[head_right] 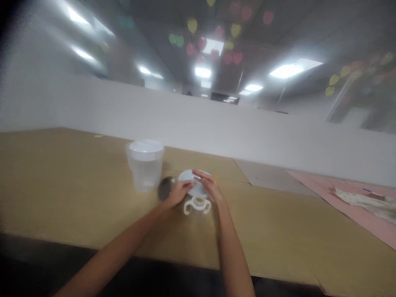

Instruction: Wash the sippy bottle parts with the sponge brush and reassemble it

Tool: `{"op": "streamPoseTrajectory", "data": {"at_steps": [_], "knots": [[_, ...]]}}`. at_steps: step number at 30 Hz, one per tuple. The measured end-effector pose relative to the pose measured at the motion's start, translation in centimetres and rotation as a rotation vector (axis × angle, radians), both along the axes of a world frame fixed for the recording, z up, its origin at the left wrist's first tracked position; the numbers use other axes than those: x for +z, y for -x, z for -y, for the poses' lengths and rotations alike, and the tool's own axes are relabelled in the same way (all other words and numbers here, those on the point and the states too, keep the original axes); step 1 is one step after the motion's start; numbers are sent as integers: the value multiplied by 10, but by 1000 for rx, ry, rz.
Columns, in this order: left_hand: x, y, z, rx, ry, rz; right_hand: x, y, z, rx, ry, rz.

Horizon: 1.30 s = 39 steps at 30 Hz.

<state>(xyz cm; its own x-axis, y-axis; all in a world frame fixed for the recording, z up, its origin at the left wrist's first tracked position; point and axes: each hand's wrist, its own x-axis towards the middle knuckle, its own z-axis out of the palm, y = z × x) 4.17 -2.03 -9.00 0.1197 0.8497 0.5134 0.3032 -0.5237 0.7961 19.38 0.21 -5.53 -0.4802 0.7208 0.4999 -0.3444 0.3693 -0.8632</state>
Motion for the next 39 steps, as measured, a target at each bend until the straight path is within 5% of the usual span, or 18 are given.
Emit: {"op": "streamPoseTrajectory", "data": {"at_steps": [5,21,33,39], "knots": [[1,0,0,4,2,19,-3,3,-2,111,-39,-53],[-7,-3,-6,65,18,41,2,4,6,84,-2,80],[3,-9,3,-4,-27,82,-6,8,-4,-190,39,-7],[2,-5,1,52,-57,106,-7,8,-9,-453,-200,121]]}}
